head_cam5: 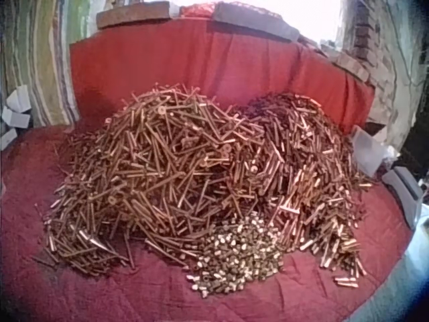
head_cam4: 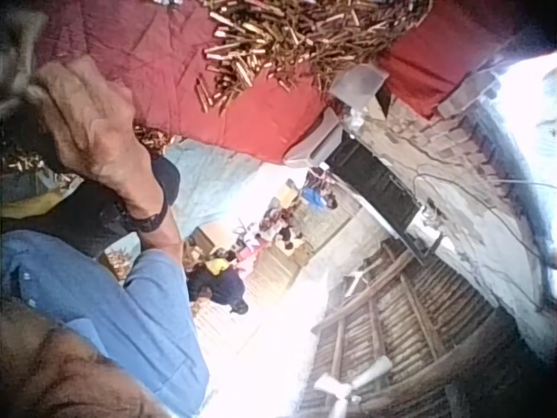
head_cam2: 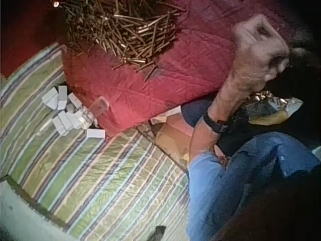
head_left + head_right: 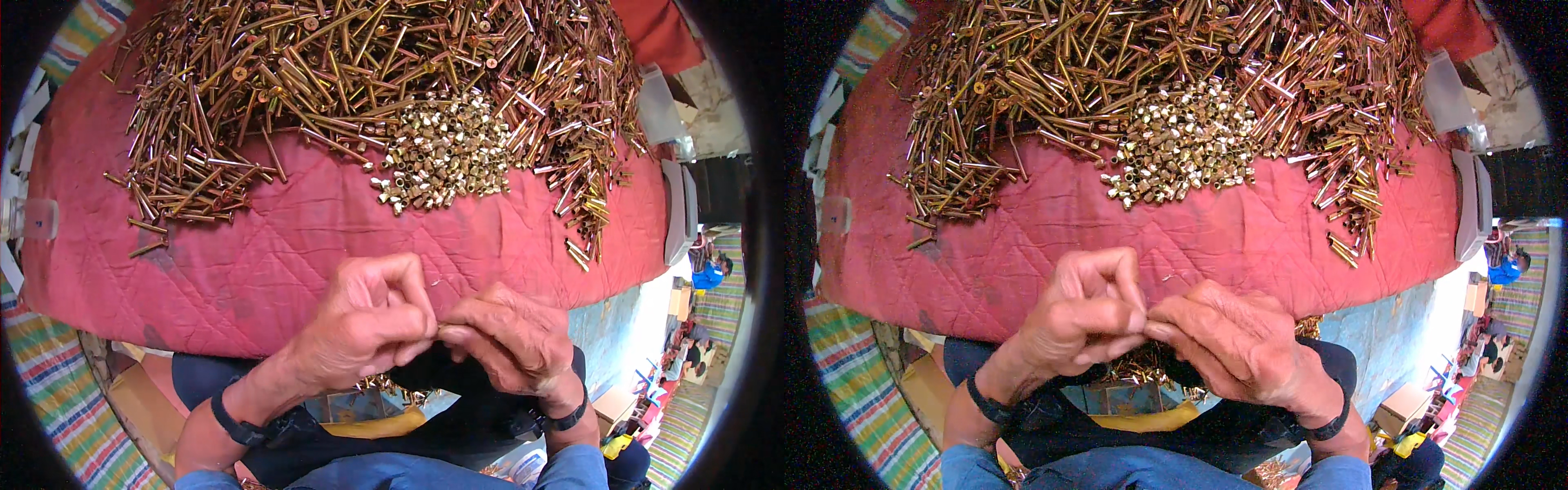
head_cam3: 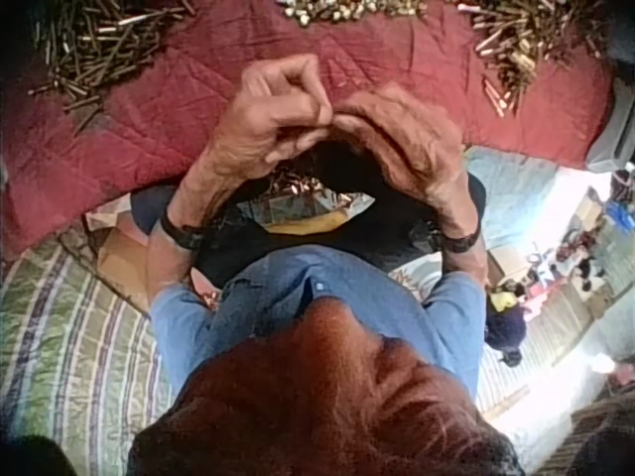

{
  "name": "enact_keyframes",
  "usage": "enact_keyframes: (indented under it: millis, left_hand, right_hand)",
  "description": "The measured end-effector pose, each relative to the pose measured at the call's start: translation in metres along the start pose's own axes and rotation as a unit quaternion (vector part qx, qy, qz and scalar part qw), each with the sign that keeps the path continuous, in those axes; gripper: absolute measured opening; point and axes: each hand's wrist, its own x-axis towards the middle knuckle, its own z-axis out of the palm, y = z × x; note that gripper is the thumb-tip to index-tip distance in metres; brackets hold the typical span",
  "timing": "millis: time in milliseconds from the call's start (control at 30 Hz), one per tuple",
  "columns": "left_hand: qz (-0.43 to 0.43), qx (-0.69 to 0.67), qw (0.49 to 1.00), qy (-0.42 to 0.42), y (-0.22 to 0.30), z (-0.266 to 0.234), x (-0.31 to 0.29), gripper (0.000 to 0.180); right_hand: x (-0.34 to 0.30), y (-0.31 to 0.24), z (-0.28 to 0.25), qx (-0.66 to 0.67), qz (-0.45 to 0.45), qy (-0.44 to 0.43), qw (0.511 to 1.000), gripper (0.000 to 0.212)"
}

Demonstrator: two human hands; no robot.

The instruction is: Manually assembling metal pins by fitting small brass-colored caps onto the ends of copper-colored rods.

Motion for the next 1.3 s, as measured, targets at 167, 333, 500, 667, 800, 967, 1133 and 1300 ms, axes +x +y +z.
enact_keyframes:
  millis: [167, 333, 500, 667, 800, 967, 1133, 1300]
  left_hand:
    - [-0.003, -0.031, 0.999, -0.008, -0.002, -0.003, 0.000, 0.005]
    - [-0.018, -0.061, 0.998, -0.017, 0.001, -0.004, 0.001, 0.005]
    - [0.007, -0.045, 0.999, -0.013, -0.005, 0.002, 0.001, 0.011]
    - [0.015, -0.050, 0.998, -0.021, -0.005, 0.000, 0.000, 0.007]
    - [-0.014, -0.063, 0.998, -0.004, 0.002, -0.005, 0.000, 0.004]
    - [-0.026, -0.082, 0.996, -0.013, 0.004, -0.004, -0.001, 0.004]
    - [-0.057, -0.083, 0.994, -0.037, 0.001, -0.006, 0.000, 0.005]
    - [-0.087, -0.063, 0.993, -0.054, 0.001, -0.012, 0.000, 0.005]
  right_hand:
    - [0.002, -0.003, 0.005, 0.034, 0.053, 0.010, 0.998, 0.028]
    - [0.004, 0.001, 0.006, 0.017, -0.025, 0.053, 0.998, 0.025]
    - [-0.003, -0.005, 0.005, -0.043, 0.017, -0.003, 0.999, 0.016]
    - [-0.009, 0.006, -0.008, 0.010, 0.021, -0.024, 0.999, 0.017]
    - [-0.001, 0.002, -0.001, 0.093, 0.073, 0.064, 0.991, 0.022]
    - [0.006, -0.002, 0.000, 0.000, -0.019, 0.038, 0.999, 0.029]
    - [0.003, 0.001, 0.008, 0.006, 0.001, 0.019, 1.000, 0.021]
    - [-0.002, -0.009, 0.005, -0.029, 0.052, -0.014, 0.998, 0.015]
